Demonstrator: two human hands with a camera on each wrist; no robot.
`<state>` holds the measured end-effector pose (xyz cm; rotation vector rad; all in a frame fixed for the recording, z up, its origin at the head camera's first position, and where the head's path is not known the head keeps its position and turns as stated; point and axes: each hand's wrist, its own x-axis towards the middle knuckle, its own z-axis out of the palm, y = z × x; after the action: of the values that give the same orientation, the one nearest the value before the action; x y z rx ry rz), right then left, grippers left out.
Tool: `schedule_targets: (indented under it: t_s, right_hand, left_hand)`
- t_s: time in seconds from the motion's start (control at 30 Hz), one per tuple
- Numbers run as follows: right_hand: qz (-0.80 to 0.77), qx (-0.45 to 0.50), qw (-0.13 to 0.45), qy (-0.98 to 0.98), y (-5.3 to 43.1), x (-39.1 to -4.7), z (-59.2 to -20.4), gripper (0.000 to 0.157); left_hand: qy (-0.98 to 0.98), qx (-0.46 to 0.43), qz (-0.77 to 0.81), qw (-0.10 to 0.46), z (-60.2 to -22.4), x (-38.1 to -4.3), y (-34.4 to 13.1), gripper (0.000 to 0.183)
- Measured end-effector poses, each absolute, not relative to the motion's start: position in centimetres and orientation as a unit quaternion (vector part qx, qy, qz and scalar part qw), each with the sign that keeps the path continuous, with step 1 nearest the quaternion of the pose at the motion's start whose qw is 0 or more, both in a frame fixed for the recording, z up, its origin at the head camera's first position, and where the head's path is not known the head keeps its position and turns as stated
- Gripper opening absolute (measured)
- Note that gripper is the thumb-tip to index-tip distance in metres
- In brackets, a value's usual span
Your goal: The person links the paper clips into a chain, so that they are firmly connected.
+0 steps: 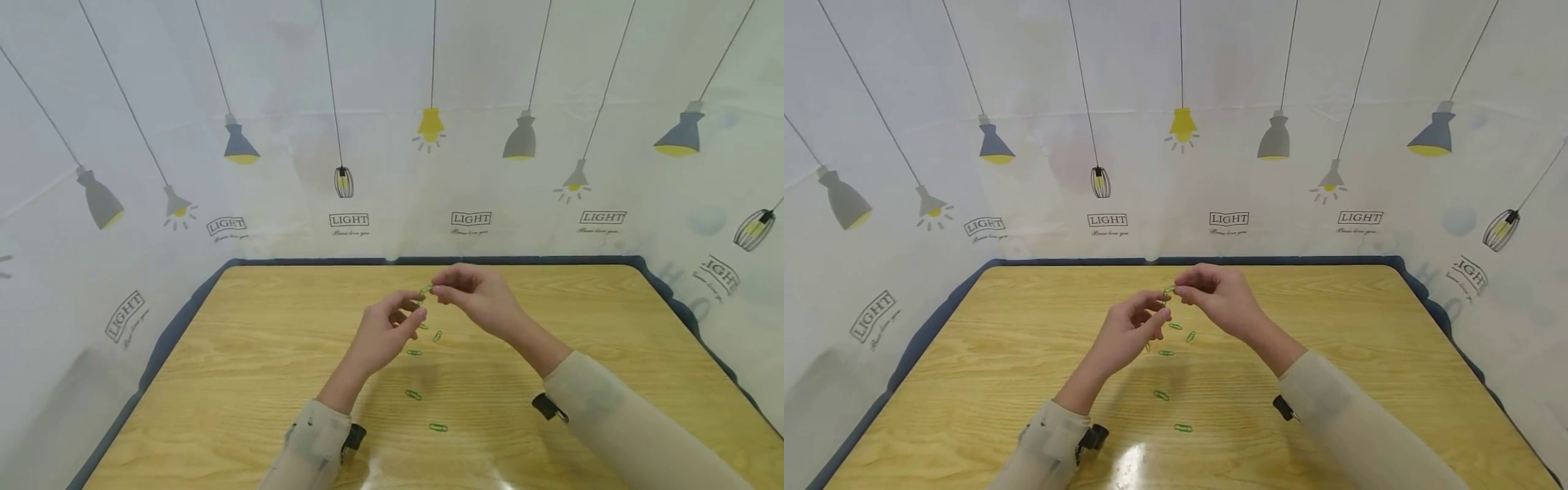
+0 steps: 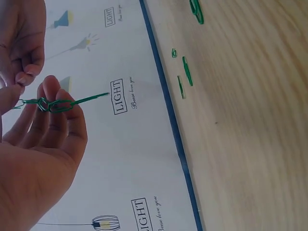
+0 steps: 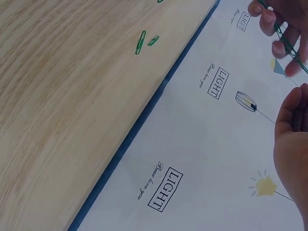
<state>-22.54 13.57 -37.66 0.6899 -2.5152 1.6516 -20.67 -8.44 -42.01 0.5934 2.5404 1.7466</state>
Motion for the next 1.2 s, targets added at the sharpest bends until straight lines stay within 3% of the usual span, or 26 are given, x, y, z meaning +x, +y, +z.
schedule_targets:
  t_s: [0.5,0.77,1.2]
  right_hand:
    - [0.538,0.238,0.02,-0.809,13.1,-22.4,-38.2,0.011]
    - [0.517,0.224,0.001,-0.826,13.6,-24.0,-38.7,0.022]
    - [0.456,0.208,-0.122,-0.857,14.5,-28.1,-43.9,0.033]
  left_hand:
    - [0.809,0.211,0.544,-0.072,-40.5,-20.7,-8.0,0.02]
    - [0.817,0.209,0.532,-0.076,-40.5,-20.9,-8.2,0.02]
    - [0.818,0.199,0.536,-0.065,-41.2,-21.3,-9.0,0.019]
